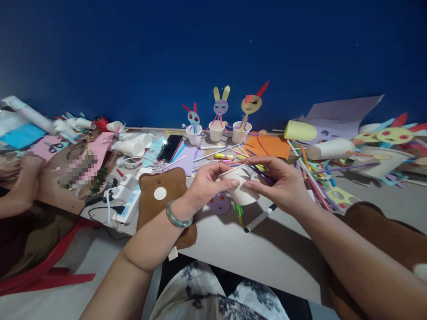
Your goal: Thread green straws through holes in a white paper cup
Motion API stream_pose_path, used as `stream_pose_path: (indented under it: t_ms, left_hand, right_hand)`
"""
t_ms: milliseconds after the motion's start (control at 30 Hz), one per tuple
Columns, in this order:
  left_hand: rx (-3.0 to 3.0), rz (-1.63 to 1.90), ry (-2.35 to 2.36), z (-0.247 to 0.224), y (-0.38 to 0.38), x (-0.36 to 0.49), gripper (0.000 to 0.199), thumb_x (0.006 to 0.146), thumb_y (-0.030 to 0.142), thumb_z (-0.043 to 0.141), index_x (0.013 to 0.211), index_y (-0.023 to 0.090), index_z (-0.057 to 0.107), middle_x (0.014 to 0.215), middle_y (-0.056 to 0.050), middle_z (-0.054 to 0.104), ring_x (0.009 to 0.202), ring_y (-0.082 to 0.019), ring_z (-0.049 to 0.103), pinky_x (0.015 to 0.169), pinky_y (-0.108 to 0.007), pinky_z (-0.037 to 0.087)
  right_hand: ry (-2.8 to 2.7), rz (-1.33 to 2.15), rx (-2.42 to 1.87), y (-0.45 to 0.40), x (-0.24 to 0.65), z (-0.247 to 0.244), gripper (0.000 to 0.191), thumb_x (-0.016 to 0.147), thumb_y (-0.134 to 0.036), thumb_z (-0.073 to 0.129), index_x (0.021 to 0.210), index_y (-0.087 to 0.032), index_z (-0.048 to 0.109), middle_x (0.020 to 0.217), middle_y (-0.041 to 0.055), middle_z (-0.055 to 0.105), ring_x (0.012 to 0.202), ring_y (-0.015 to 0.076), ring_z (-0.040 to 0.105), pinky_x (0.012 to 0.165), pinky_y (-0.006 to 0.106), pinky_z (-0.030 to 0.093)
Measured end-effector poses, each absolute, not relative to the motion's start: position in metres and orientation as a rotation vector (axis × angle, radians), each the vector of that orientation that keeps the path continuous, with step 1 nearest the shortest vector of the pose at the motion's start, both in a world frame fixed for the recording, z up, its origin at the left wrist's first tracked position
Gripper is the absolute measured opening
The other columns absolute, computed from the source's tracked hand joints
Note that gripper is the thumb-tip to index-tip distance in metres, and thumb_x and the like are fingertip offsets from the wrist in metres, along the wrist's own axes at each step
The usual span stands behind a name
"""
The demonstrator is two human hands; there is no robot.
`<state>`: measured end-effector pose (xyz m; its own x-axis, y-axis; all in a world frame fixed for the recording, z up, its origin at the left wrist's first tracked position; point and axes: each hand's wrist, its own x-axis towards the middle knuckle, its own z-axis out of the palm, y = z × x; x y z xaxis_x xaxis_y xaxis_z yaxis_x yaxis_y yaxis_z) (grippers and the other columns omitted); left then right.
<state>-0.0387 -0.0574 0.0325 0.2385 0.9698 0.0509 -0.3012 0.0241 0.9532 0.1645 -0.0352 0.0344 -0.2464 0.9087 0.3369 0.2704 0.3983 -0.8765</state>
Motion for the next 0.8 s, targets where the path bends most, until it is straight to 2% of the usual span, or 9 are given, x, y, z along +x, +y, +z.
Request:
stream_pose_path:
  t_ms: [100,200,300,433,800]
  left_hand:
    - [1.093,1.162,0.808,0.034,-0.057,-0.041,0.040,0.060,0.041,0.093,0.077,0.016,0.067,0.073,0.001,0.066,0.064,-0.009,0.056,0.063,-0.024,0.046]
    - [1.119,1.124,0.816,0.038,-0.056,-0.046,0.040,0.060,0.041,0.094,0.076,0.015,0.068,0.071,0.001,0.065,0.063,-0.009,0.055,0.062,-0.024,0.045]
    - [1.147,1.075,0.824,0.042,-0.056,-0.050,0.038,0.061,0.040,0.093,0.074,0.015,0.068,0.069,0.000,0.064,0.062,-0.009,0.055,0.062,-0.024,0.045]
    - [1.160,1.032,0.834,0.043,-0.055,-0.052,0.037,0.061,0.038,0.094,0.073,0.014,0.068,0.069,0.000,0.064,0.063,-0.010,0.056,0.062,-0.024,0.044]
    - [1.149,0.921,0.765,0.042,-0.054,-0.056,0.039,0.059,0.040,0.094,0.076,0.015,0.070,0.071,-0.002,0.068,0.061,-0.011,0.061,0.057,-0.024,0.047]
  right_hand:
    - [-1.831,0.745,-0.945,-0.034,0.168,0.033,0.045,0.074,-0.052,0.085,0.107,-0.025,0.072,0.115,0.0123,0.074,0.106,0.0315,0.070,0.085,0.043,0.056]
    - [-1.971,0.527,-0.863,-0.033,0.173,0.035,0.039,0.076,-0.056,0.081,0.099,-0.026,0.073,0.111,0.0136,0.075,0.103,0.0321,0.070,0.088,0.044,0.055]
    - [-2.113,0.399,-0.888,-0.032,0.177,0.037,0.033,0.081,-0.059,0.075,0.089,-0.027,0.073,0.092,0.0115,0.076,0.086,0.0281,0.071,0.076,0.039,0.053]
    - [-2.235,0.363,-0.933,-0.031,0.177,0.037,0.038,0.088,-0.064,0.064,0.085,-0.027,0.073,0.066,0.0056,0.068,0.059,0.0203,0.060,0.059,0.032,0.041]
    - [-2.330,0.395,-0.906,-0.031,0.185,0.049,0.043,0.091,-0.065,0.058,0.076,-0.027,0.070,0.059,0.0034,0.062,0.051,0.0165,0.051,0.055,0.031,0.032]
